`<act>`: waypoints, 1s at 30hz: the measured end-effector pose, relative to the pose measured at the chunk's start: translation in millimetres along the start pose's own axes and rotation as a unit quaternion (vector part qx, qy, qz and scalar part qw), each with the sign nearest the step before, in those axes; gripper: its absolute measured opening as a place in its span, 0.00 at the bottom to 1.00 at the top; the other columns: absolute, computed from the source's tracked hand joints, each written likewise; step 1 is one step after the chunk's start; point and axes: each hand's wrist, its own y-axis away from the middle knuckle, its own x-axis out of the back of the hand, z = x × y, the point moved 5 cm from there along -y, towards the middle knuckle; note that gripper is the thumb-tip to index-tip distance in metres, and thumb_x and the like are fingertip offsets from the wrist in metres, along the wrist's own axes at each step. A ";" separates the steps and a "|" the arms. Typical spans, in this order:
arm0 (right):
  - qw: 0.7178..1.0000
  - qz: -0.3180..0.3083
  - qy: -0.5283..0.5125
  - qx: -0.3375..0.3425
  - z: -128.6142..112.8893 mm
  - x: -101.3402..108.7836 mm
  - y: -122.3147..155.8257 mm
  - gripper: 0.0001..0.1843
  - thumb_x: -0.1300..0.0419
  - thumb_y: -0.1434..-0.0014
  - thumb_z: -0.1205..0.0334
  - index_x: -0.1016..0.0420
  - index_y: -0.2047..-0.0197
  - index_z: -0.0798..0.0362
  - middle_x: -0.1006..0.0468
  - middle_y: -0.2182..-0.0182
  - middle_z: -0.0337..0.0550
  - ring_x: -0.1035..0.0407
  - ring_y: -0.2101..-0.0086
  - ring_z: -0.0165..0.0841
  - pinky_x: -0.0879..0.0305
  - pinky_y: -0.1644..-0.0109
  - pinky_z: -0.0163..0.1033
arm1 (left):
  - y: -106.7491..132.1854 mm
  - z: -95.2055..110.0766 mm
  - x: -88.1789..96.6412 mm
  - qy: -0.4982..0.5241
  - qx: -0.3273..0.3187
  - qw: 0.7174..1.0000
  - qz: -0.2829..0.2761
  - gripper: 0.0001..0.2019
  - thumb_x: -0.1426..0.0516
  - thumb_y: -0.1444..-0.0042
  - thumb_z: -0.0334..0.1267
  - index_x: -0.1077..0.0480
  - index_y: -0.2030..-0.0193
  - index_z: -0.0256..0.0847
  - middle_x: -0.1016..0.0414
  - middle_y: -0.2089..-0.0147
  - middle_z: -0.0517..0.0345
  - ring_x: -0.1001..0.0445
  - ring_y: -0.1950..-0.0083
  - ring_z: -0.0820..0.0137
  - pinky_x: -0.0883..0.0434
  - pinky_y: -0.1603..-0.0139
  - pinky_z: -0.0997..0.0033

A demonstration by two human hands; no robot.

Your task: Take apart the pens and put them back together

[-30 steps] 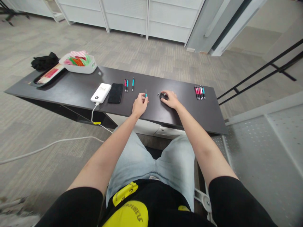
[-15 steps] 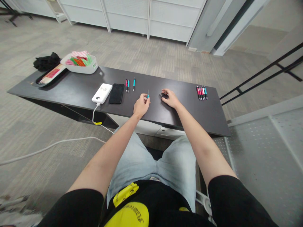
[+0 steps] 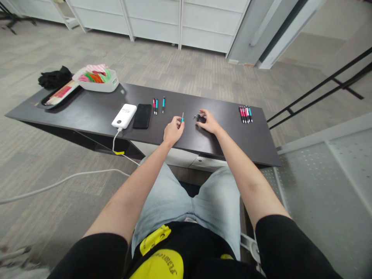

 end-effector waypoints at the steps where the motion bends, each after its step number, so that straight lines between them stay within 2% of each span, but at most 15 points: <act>1: 1.000 0.001 0.001 -0.002 -2.6 1.2 1.6 0.41 0.21 0.41 0.63 0.20 0.25 0.48 0.17 0.20 0.64 0.18 0.31 0.58 0.25 0.17 0.67 | 0.1 0.4 0.0 -0.003 -0.001 1.000 -0.002 0.15 0.41 0.14 0.45 0.20 0.28 0.55 0.02 0.40 0.52 0.07 0.34 0.50 0.19 0.29 0.52; 4: 0.999 0.033 -0.003 -0.003 -12.9 5.9 7.9 0.34 0.20 0.40 0.62 0.19 0.32 0.45 0.17 0.23 0.64 0.22 0.33 0.58 0.30 0.16 0.67 | -0.2 1.3 -0.3 -0.006 -0.008 1.000 -0.007 0.17 0.41 0.15 0.45 0.19 0.26 0.55 0.03 0.40 0.52 0.07 0.34 0.50 0.19 0.30 0.52; 6: 0.998 0.062 -0.026 -0.009 -20.0 5.6 14.3 0.27 0.21 0.39 0.60 0.19 0.39 0.43 0.13 0.29 0.60 0.23 0.36 0.56 0.29 0.18 0.66 | -0.4 1.9 -0.7 -0.010 -0.016 1.000 -0.010 0.19 0.42 0.16 0.44 0.19 0.25 0.53 0.03 0.41 0.50 0.07 0.35 0.49 0.19 0.31 0.52; 8: 0.996 0.064 -0.063 -0.020 -25.3 -1.1 22.9 0.20 0.24 0.37 0.55 0.19 0.43 0.42 0.10 0.40 0.54 0.23 0.44 0.52 0.24 0.27 0.63 | 0.3 3.2 -1.2 -0.023 -0.025 0.999 -0.013 0.20 0.42 0.16 0.43 0.19 0.24 0.52 0.04 0.41 0.49 0.07 0.36 0.48 0.19 0.33 0.52; 10: 0.994 0.043 -0.093 -0.028 -29.0 -12.6 33.4 0.19 0.27 0.36 0.47 0.19 0.44 0.41 0.10 0.50 0.47 0.23 0.55 0.47 0.20 0.40 0.59 | 2.3 5.8 -1.7 -0.046 -0.038 0.998 -0.020 0.21 0.42 0.17 0.42 0.18 0.25 0.52 0.04 0.39 0.49 0.07 0.36 0.48 0.19 0.33 0.52; 12: 0.992 0.030 -0.116 -0.028 -31.2 -22.9 44.4 0.21 0.26 0.37 0.39 0.18 0.46 0.38 0.12 0.55 0.44 0.26 0.62 0.46 0.21 0.49 0.58 | 5.7 9.9 -3.1 -0.073 -0.061 0.995 -0.033 0.20 0.42 0.17 0.42 0.17 0.25 0.54 0.05 0.36 0.49 0.08 0.33 0.46 0.19 0.32 0.53; 14: 0.988 0.029 -0.151 -0.023 -32.4 -29.8 53.9 0.24 0.24 0.40 0.32 0.17 0.48 0.34 0.13 0.58 0.42 0.27 0.64 0.47 0.24 0.54 0.58 | 9.5 14.3 -5.7 -0.102 -0.097 0.989 -0.052 0.19 0.43 0.15 0.44 0.16 0.27 0.55 0.05 0.34 0.49 0.08 0.32 0.46 0.19 0.31 0.53; 17: 0.981 0.028 -0.189 -0.012 -34.5 -34.2 62.2 0.27 0.23 0.43 0.23 0.17 0.55 0.34 0.16 0.63 0.42 0.27 0.65 0.48 0.26 0.55 0.57 | 13.7 18.2 -11.4 -0.144 -0.152 0.975 -0.080 0.20 0.46 0.10 0.50 0.15 0.28 0.57 0.05 0.31 0.51 0.08 0.29 0.47 0.20 0.29 0.54; 19: 0.980 0.029 -0.195 -0.013 -35.8 -34.3 64.3 0.29 0.23 0.44 0.21 0.19 0.60 0.34 0.19 0.66 0.41 0.29 0.66 0.47 0.25 0.54 0.57 | 14.3 18.1 -14.7 -0.166 -0.175 0.966 -0.090 0.22 0.49 0.08 0.52 0.15 0.27 0.56 0.06 0.28 0.51 0.09 0.27 0.46 0.20 0.27 0.53; 24: 0.979 0.042 -0.197 -0.024 -37.5 -33.6 64.9 0.28 0.23 0.46 0.21 0.18 0.62 0.34 0.18 0.68 0.39 0.29 0.66 0.46 0.22 0.54 0.57 | 13.4 16.6 -19.4 -0.215 -0.205 0.950 -0.093 0.23 0.50 0.08 0.49 0.15 0.25 0.53 0.06 0.27 0.48 0.09 0.26 0.47 0.19 0.27 0.53; 30: 0.981 0.039 -0.189 -0.030 -33.9 -36.5 65.0 0.30 0.22 0.45 0.19 0.20 0.63 0.34 0.17 0.68 0.40 0.27 0.66 0.47 0.19 0.54 0.58 | 13.2 16.6 -20.0 -0.235 -0.207 0.945 -0.089 0.21 0.49 0.10 0.44 0.14 0.30 0.54 0.05 0.30 0.48 0.08 0.28 0.48 0.19 0.27 0.53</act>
